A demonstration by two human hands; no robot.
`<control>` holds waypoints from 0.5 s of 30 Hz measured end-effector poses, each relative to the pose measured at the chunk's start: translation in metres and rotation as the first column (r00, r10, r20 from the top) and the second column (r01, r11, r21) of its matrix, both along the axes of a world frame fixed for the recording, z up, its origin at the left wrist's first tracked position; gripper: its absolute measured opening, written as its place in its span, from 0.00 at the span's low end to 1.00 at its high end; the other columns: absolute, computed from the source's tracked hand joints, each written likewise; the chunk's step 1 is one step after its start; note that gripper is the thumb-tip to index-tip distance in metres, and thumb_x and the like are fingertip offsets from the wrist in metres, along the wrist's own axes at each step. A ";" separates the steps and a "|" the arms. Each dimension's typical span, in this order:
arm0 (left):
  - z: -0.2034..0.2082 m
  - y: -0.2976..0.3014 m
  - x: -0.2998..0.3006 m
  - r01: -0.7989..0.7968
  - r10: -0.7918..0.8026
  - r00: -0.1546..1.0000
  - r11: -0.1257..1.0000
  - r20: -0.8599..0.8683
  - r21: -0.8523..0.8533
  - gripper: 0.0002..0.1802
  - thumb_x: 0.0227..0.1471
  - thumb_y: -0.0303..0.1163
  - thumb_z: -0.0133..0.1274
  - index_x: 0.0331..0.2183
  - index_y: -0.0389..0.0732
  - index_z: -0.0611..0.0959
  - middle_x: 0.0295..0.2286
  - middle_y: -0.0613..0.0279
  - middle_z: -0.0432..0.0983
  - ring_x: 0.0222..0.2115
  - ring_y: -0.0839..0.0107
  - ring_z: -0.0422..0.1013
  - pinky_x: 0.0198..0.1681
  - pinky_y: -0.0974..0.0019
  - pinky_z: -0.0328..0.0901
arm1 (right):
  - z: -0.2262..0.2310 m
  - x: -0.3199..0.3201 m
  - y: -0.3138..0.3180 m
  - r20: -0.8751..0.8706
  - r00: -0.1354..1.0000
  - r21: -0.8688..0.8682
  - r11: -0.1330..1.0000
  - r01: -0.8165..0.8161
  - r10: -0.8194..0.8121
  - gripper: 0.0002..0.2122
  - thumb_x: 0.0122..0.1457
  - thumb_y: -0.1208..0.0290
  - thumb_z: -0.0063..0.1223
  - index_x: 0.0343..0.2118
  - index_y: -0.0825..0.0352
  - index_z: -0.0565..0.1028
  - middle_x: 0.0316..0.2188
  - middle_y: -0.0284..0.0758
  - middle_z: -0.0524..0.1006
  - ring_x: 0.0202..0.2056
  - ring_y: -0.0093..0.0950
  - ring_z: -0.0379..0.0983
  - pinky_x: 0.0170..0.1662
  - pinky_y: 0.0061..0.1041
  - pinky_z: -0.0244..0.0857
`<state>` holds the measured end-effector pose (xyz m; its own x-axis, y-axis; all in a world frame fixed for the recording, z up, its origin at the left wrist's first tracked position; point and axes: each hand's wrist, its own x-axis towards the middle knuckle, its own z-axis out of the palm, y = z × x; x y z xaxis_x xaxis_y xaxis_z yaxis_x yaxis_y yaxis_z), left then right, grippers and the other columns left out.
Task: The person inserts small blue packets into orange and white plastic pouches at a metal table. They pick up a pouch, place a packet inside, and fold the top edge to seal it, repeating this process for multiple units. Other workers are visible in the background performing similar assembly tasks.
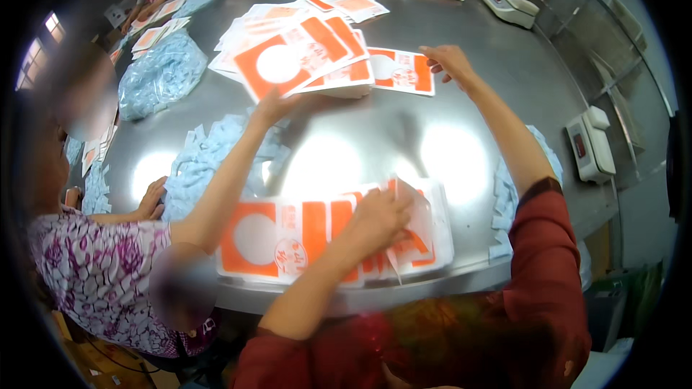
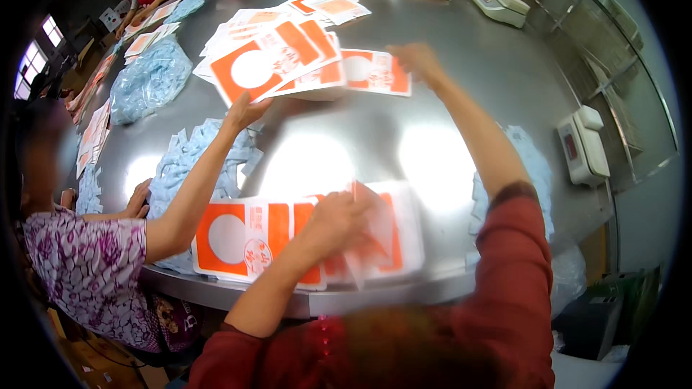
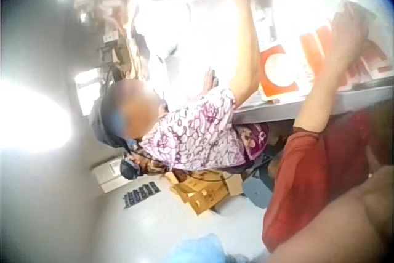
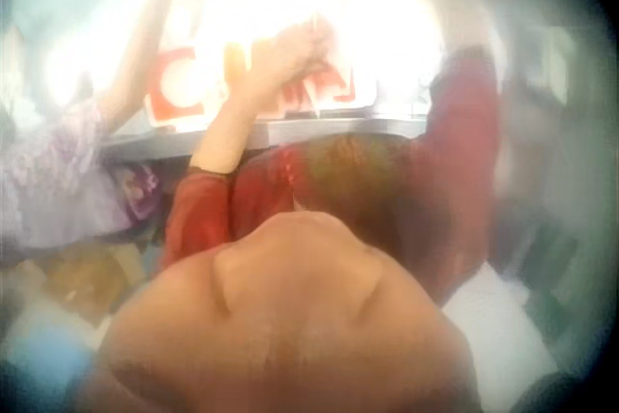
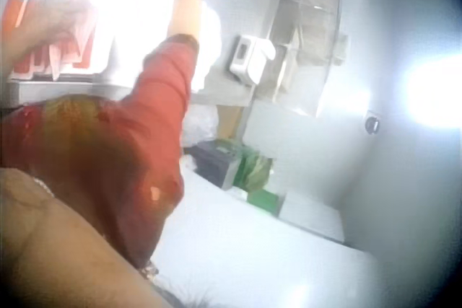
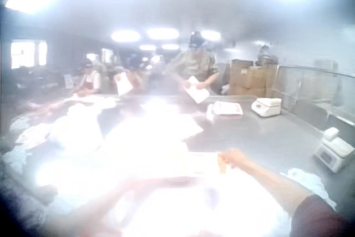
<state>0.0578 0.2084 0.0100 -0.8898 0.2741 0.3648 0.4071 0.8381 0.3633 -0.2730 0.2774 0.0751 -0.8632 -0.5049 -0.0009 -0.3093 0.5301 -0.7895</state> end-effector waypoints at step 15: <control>-0.066 -0.021 -0.031 -0.020 0.026 0.999 0.985 -0.032 0.173 0.12 0.30 0.38 0.63 0.16 0.42 0.78 0.30 0.65 0.70 0.30 0.66 0.62 0.35 0.63 0.59 | -0.120 -0.147 -0.158 -0.066 0.942 0.650 0.730 -0.211 0.330 0.31 0.26 0.62 0.69 0.38 0.72 0.76 0.39 0.46 0.76 0.40 0.39 0.73 0.41 0.31 0.66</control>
<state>0.0268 0.1879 -0.0563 -0.8814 0.1843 0.4350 0.4032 0.7733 0.4894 -0.4204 0.1190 -0.0448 -0.7065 -0.6533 -0.2722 -0.6105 0.7571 -0.2324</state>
